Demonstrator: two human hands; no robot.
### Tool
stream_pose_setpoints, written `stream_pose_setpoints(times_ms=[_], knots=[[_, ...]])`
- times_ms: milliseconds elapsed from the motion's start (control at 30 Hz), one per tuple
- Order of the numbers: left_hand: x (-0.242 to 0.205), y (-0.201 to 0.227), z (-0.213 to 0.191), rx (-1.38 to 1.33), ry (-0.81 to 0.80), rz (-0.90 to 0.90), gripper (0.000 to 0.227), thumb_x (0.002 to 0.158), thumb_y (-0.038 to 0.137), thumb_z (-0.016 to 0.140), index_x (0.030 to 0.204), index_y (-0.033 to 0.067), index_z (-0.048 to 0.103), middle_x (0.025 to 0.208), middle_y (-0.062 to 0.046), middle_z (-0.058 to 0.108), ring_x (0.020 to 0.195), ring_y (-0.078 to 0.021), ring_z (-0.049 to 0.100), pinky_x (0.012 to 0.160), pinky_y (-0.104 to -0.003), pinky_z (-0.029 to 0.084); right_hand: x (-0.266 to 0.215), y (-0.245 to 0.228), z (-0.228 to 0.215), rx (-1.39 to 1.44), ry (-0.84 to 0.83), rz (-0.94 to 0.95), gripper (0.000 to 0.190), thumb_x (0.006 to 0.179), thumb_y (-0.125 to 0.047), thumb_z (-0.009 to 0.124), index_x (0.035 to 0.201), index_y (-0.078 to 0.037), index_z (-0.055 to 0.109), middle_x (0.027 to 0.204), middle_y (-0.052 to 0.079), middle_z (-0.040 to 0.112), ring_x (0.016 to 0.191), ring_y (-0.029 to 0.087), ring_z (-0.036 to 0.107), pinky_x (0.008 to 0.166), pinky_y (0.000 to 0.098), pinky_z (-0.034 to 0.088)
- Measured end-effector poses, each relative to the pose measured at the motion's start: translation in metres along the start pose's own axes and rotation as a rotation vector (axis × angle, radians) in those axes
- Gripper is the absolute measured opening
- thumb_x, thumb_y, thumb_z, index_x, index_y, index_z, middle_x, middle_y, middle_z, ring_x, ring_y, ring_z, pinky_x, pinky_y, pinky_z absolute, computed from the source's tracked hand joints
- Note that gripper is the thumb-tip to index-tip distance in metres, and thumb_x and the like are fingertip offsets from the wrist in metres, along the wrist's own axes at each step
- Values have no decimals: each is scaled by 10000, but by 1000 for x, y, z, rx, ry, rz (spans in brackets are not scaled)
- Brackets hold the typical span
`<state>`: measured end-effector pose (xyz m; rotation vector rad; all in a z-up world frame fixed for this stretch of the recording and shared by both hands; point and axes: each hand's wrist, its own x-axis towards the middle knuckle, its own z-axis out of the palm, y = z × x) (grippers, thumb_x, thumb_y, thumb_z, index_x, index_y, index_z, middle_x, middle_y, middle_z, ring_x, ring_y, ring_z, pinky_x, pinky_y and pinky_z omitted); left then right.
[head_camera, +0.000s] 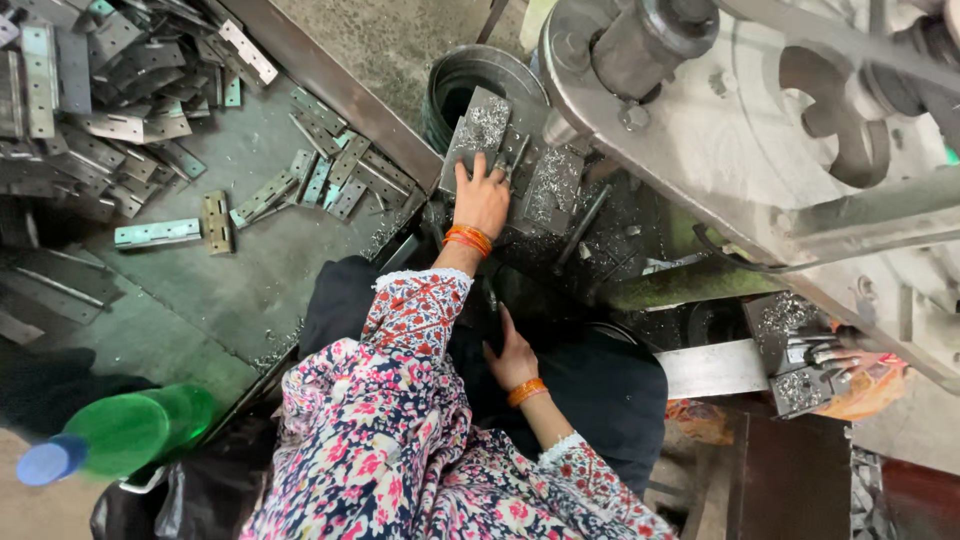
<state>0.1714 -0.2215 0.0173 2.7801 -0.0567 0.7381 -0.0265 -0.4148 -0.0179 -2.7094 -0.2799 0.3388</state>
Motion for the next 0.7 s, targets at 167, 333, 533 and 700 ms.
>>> stream_pose_setpoints(times_ms=[167, 333, 533, 700], knots=[[-8, 2, -4, -19, -28, 9, 299, 949, 214, 546, 1087, 100, 785, 1239, -29, 699, 1364, -375, 432, 1115, -698, 297, 1, 0, 0, 5, -30, 12, 926, 854, -291, 740, 1610, -242, 207, 1198, 240, 694, 1024, 463, 672, 863, 541, 555], [7, 1, -8, 14, -93, 3, 279, 940, 207, 548, 1035, 105, 790, 1196, -39, 704, 1360, -389, 431, 1095, -710, 275, 17, -19, -59, -87, -125, 2, 898, 844, -334, 753, 1593, -242, 267, 1134, 257, 714, 1040, 449, 688, 902, 521, 563], [27, -1, 2, 9, -41, -31, 285, 946, 202, 544, 1052, 105, 790, 1201, -15, 707, 1370, -357, 430, 1137, -715, 253, 26, -32, -65, -186, -207, 77, 916, 837, -337, 731, 1608, -233, 247, 1141, 261, 701, 1032, 457, 687, 923, 529, 555], [18, -4, 10, 22, -60, -6, 308, 951, 213, 533, 1107, 115, 779, 1260, -30, 692, 1401, -373, 406, 1120, -710, 249, 12, -16, -39, 13, -103, 11, 929, 815, -285, 730, 1612, -244, 255, 1139, 268, 710, 1038, 460, 684, 900, 540, 559]])
